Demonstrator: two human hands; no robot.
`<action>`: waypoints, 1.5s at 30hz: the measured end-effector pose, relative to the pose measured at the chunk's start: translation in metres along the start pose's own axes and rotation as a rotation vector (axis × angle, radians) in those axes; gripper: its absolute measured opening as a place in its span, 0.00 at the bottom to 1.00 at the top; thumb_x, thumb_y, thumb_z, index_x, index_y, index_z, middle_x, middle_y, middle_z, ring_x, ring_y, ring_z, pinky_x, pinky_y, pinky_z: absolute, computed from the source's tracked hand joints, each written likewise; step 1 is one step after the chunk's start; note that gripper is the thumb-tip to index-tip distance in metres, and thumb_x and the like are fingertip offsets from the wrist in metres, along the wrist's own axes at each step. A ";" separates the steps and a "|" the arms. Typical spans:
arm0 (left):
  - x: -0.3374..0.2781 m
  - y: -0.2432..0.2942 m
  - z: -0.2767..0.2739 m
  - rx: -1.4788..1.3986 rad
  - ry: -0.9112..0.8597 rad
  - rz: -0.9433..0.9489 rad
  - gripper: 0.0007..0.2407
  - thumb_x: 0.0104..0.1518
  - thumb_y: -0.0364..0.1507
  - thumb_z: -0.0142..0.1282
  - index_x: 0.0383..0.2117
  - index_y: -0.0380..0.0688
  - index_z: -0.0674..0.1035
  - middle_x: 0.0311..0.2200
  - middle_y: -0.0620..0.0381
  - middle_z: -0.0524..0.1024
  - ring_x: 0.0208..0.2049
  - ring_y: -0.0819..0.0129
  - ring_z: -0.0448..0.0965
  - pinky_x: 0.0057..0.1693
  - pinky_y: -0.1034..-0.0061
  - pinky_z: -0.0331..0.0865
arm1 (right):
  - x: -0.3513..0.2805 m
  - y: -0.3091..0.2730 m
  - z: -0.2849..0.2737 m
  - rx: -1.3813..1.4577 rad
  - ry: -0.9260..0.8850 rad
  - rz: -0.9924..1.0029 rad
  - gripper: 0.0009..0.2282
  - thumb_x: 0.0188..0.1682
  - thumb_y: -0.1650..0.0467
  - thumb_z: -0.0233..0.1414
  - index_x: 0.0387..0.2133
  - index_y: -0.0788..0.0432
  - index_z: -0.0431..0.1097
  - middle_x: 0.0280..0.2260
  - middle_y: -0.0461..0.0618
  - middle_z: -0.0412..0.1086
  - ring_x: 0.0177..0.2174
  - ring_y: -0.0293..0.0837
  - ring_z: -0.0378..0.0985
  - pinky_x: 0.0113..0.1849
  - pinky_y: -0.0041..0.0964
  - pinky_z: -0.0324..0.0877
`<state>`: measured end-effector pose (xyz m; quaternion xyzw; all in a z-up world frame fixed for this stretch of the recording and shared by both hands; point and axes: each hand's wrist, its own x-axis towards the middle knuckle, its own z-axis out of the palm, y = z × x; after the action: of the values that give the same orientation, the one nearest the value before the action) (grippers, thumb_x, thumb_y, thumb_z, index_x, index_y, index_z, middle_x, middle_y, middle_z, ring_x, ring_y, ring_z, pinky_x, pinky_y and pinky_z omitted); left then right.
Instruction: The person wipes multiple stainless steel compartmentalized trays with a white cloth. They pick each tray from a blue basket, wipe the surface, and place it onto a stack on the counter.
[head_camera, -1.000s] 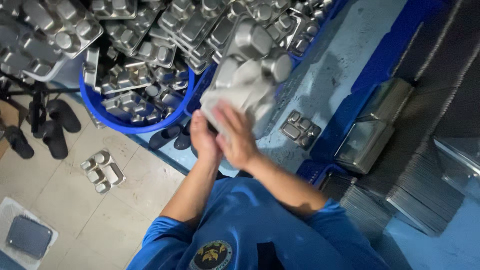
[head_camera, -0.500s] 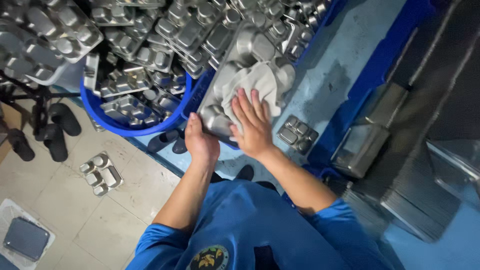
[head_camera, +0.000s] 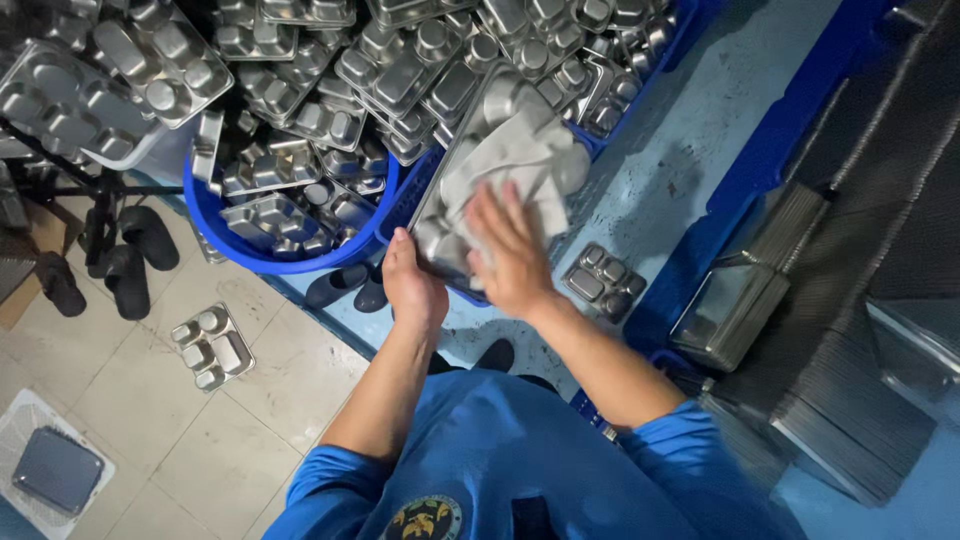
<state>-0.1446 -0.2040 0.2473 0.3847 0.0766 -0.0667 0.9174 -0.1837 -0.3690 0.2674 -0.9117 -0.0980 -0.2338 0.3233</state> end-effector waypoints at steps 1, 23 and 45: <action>0.000 0.002 -0.001 -0.004 -0.012 -0.013 0.17 0.70 0.37 0.44 0.52 0.33 0.74 0.50 0.46 0.77 0.50 0.58 0.79 0.59 0.61 0.71 | -0.003 -0.001 0.008 -0.086 -0.018 -0.031 0.28 0.52 0.67 0.53 0.68 0.55 0.56 0.71 0.54 0.48 0.70 0.62 0.42 0.67 0.61 0.42; 0.014 -0.011 -0.025 -0.050 0.001 -0.006 0.15 0.70 0.36 0.45 0.49 0.34 0.75 0.49 0.47 0.78 0.51 0.57 0.78 0.61 0.61 0.69 | -0.042 -0.025 0.027 1.008 -0.292 0.651 0.25 0.59 0.65 0.41 0.68 0.62 0.62 0.55 0.68 0.69 0.37 0.58 0.70 0.42 0.55 0.69; -0.001 0.003 0.022 -0.018 -0.172 0.197 0.14 0.72 0.38 0.51 0.42 0.37 0.76 0.41 0.52 0.80 0.43 0.63 0.78 0.53 0.67 0.71 | -0.077 -0.020 0.032 0.258 0.086 0.149 0.26 0.63 0.65 0.40 0.71 0.65 0.46 0.73 0.62 0.44 0.72 0.64 0.38 0.69 0.53 0.40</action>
<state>-0.1435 -0.2172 0.2650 0.3750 -0.0400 -0.0082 0.9261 -0.2455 -0.3354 0.2186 -0.8565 -0.0451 -0.2334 0.4581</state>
